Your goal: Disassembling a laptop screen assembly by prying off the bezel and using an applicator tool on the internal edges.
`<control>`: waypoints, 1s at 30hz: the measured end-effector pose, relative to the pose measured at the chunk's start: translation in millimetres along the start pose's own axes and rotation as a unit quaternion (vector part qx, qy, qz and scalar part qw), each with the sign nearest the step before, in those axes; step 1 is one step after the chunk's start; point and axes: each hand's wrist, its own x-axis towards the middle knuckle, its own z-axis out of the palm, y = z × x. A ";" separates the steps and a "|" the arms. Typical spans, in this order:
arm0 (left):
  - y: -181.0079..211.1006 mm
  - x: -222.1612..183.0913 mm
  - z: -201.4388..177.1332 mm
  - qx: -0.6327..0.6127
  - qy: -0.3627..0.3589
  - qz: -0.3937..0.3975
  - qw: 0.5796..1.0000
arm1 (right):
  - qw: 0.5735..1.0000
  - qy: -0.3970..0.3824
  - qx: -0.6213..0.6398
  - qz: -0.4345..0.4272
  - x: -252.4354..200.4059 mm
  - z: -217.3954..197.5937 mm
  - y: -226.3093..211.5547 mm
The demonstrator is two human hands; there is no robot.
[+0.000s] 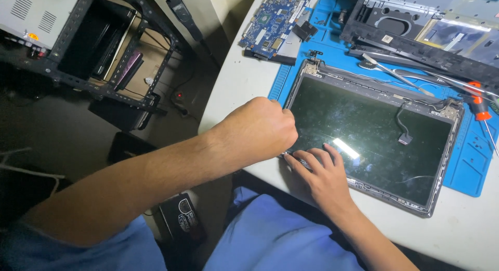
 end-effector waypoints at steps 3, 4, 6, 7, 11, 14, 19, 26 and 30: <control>0.4 1.4 5.4 -0.007 0.011 0.003 1.000 | 1.000 -0.006 -0.008 -0.008 -3.3 4.5 1.4; 0.1 1.5 5.0 -0.007 0.011 0.003 1.000 | 1.000 -0.006 -0.008 -0.009 -2.5 4.1 1.3; 0.4 2.2 4.7 -0.016 0.012 -0.002 1.000 | 1.000 -0.012 -0.003 -0.011 -2.7 2.7 0.9; 0.6 2.8 3.9 -0.016 0.012 -0.002 1.000 | 1.000 -0.012 -0.002 -0.011 -1.2 0.9 0.4; 2.7 3.7 2.9 -0.007 0.008 0.003 1.000 | 0.999 -0.024 -0.028 -0.029 3.2 -5.4 -1.4; 5.3 3.6 2.0 -0.008 0.005 -0.001 1.000 | 0.997 -0.025 -0.055 -0.049 1.8 -2.9 -2.5; 8.3 4.4 -1.0 -0.006 -0.004 -0.005 1.000 | 0.995 -0.032 -0.065 -0.064 -1.2 3.4 -3.4; 17.4 6.4 -11.3 0.039 0.047 0.009 0.998 | 0.993 -0.019 -0.090 -0.076 -4.8 12.2 -3.5; 26.7 17.9 5.1 -0.011 0.051 0.010 0.999 | 0.991 -0.005 -0.099 -0.090 -9.5 20.1 0.3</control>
